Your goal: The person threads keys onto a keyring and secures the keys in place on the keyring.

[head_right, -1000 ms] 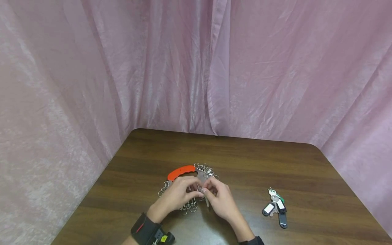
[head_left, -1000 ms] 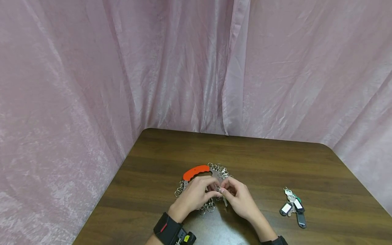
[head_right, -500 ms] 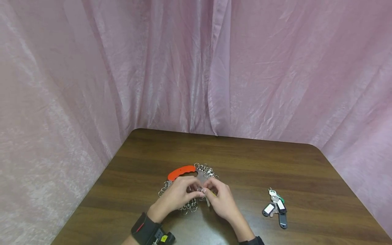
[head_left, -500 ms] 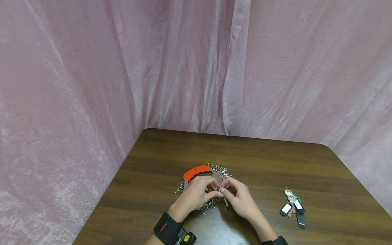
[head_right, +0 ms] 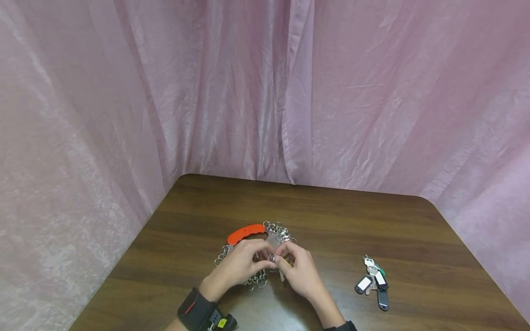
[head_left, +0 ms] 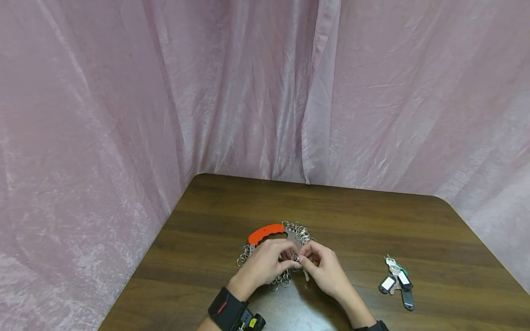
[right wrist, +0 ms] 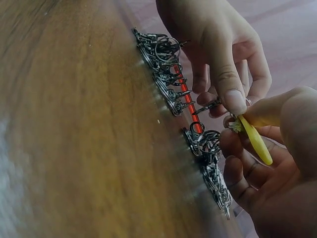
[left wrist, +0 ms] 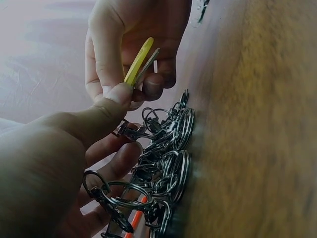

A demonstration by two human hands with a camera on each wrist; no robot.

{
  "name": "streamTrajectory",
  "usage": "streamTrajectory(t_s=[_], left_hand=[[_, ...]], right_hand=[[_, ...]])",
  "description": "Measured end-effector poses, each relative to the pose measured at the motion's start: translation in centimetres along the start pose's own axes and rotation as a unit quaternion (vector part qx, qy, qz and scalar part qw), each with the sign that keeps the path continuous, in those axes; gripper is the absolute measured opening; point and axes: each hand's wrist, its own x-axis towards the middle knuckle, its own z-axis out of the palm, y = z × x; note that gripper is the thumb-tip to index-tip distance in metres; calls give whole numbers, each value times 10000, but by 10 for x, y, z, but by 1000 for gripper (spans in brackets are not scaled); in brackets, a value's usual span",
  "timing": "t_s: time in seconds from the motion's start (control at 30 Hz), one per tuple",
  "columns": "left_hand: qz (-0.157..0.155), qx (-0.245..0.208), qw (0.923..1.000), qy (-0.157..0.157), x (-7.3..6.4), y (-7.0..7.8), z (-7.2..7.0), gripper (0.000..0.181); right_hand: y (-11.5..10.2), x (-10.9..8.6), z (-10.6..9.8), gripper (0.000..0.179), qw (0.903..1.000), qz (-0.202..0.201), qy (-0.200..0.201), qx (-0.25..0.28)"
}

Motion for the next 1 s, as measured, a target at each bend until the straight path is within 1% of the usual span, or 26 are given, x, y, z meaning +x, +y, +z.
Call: streamTrajectory(t_s=[0.2, 0.3, 0.47, 0.5, 0.6, 0.7, 0.8, 0.9, 1.0], left_hand=[[9, 45, 10000, -24, 0, 0, 0, 20], [8, 50, 10000, -29, 0, 0, 1, 20], [46, 119, 9999, -6, 0, -1, 1, 22], [49, 126, 9999, 1, 0, -1, 1, 23], [42, 112, 9999, 23, 0, 0, 1, 23], [2, 7, 10000, 36, 1, 0, 1, 23], [-30, -66, 10000, 7, 1, 1, 1, 25], [1, -40, 10000, -18, 1, 1, 1, 27], [46, -16, 10000, -23, 0, 0, 0, 25]], right_hand=[[5, 0, -1, 11, 9995, -308, -20, 51], [6, 0, -1, 13, 9992, -382, -36, 86], [5, 0, -2, 4, 9990, -446, -42, -12], [5, 1, -3, 5, 9990, -452, -30, -44], [4, 1, -3, 9, 9990, -440, 26, -98], [4, 1, -4, 7, 9992, -385, 73, -79], [3, 0, -3, 9, 9995, -281, 151, 4], [1, -1, -2, 14, 9995, -175, 256, 114], [0, -1, -1, 14, 9993, -145, 327, 127]])
